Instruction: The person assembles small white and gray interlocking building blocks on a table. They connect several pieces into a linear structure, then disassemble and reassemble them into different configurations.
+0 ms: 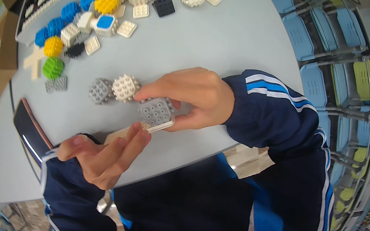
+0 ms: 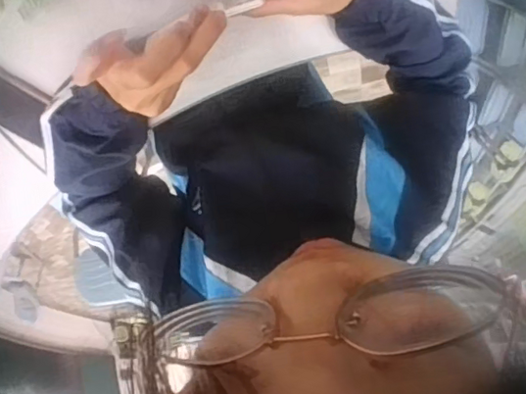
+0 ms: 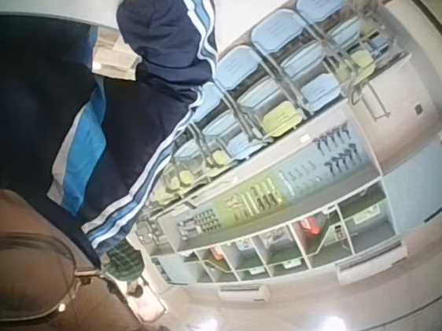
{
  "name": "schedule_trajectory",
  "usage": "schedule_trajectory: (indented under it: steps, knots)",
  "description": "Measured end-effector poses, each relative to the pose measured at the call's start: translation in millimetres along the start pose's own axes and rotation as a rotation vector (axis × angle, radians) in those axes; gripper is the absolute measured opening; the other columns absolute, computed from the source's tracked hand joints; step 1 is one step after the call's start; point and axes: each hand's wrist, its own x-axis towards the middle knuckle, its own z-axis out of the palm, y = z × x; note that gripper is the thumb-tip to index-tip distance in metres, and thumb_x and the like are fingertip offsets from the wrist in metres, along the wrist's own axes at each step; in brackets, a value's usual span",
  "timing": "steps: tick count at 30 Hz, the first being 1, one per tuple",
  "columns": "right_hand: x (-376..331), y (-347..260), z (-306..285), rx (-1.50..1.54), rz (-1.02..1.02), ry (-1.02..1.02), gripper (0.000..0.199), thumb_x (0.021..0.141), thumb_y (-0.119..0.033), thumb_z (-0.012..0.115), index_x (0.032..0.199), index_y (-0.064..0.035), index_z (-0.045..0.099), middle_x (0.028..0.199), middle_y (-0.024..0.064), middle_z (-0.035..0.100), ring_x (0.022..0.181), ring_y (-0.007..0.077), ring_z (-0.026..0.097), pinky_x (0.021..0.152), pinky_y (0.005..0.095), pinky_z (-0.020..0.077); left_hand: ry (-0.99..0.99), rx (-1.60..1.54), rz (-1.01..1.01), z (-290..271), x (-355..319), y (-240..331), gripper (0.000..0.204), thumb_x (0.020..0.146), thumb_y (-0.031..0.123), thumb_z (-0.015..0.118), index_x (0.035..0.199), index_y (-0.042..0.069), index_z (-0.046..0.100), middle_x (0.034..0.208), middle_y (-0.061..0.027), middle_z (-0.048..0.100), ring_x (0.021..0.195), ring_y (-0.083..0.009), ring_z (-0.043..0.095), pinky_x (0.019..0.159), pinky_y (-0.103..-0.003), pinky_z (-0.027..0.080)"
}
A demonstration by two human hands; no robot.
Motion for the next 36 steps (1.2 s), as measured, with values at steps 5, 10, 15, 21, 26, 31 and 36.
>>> schedule_trajectory:
  steps: [5, 10, 15, 21, 26, 31, 36]
  knots:
    - [6, -3, 0, 0.008, -0.075, 0.002, 0.065, 0.067, -0.011, 0.094, 0.124, 0.0023, 0.066, 0.108, 0.0183, 0.073, 0.085, 0.0326, 0.072, 0.073, 0.0384, 0.0559, 0.174, -0.009, -0.189, 10, -1, 15, 0.032, 0.067, 0.014, 0.073, 0.098, 0.021, 0.077, 0.106, 0.0123, 0.069, 0.090, 0.0034, 0.059, 0.069, -0.032, 0.030]
    - [4, 2, 2, -0.016, -0.111, 0.065, 0.065, 0.066, -0.010, 0.094, 0.123, 0.0026, 0.066, 0.106, 0.0175, 0.073, 0.081, 0.0307, 0.071, 0.071, 0.0370, 0.0553, -0.112, -0.355, -0.153, -14, 8, -3, 0.028, 0.076, 0.010, 0.083, 0.102, 0.009, 0.075, 0.094, 0.0041, 0.077, 0.074, -0.0051, 0.056, 0.085, -0.040, 0.033]
    - [5, 5, 9, -0.043, -0.154, 0.144, 0.056, 0.070, -0.013, 0.092, 0.120, -0.0017, 0.069, 0.105, 0.0129, 0.075, 0.077, 0.0259, 0.072, 0.068, 0.0337, 0.0566, -0.052, -0.452, -0.112, -3, 11, -9, 0.029, 0.074, 0.003, 0.079, 0.102, 0.004, 0.072, 0.097, -0.0029, 0.078, 0.074, -0.0117, 0.058, 0.069, -0.032, 0.039]
    - [6, -2, 10, -0.088, -0.114, 0.195, 0.059, 0.068, -0.011, 0.092, 0.122, -0.0019, 0.069, 0.103, 0.0113, 0.073, 0.081, 0.0259, 0.070, 0.070, 0.0339, 0.0550, -0.017, -0.493, -0.208, 3, 6, -7, 0.033, 0.067, 0.002, 0.088, 0.095, 0.004, 0.072, 0.093, -0.0037, 0.074, 0.073, -0.0166, 0.065, 0.069, -0.034, 0.045]
    - [11, -7, 6, -0.094, -0.144, 0.243, 0.059, 0.065, -0.008, 0.092, 0.118, 0.0029, 0.068, 0.097, 0.0133, 0.069, 0.084, 0.0302, 0.067, 0.071, 0.0353, 0.0537, 0.024, -0.479, -0.365, 1, 1, 0, 0.033, 0.064, 0.005, 0.093, 0.090, 0.004, 0.073, 0.105, -0.0033, 0.070, 0.075, -0.0182, 0.070, 0.069, -0.036, 0.045]
    - [2, 4, 11, -0.034, -0.185, 0.262, 0.053, 0.062, -0.005, 0.092, 0.108, 0.0057, 0.067, 0.093, 0.0156, 0.067, 0.082, 0.0331, 0.066, 0.069, 0.0379, 0.0537, 0.053, -0.492, -0.334, 7, 3, -1, 0.029, 0.062, 0.003, 0.093, 0.083, 0.003, 0.073, 0.102, -0.0040, 0.073, 0.073, -0.0178, 0.071, 0.066, -0.034, 0.038]
    - [0, 10, 15, 0.000, -0.178, 0.262, 0.051, 0.063, -0.006, 0.092, 0.106, 0.0043, 0.067, 0.093, 0.0171, 0.067, 0.082, 0.0339, 0.067, 0.067, 0.0375, 0.0541, 0.044, -0.569, -0.319, 11, 6, -4, 0.030, 0.060, 0.003, 0.092, 0.083, 0.003, 0.073, 0.092, -0.0053, 0.075, 0.065, -0.0145, 0.067, 0.065, -0.030, 0.031]
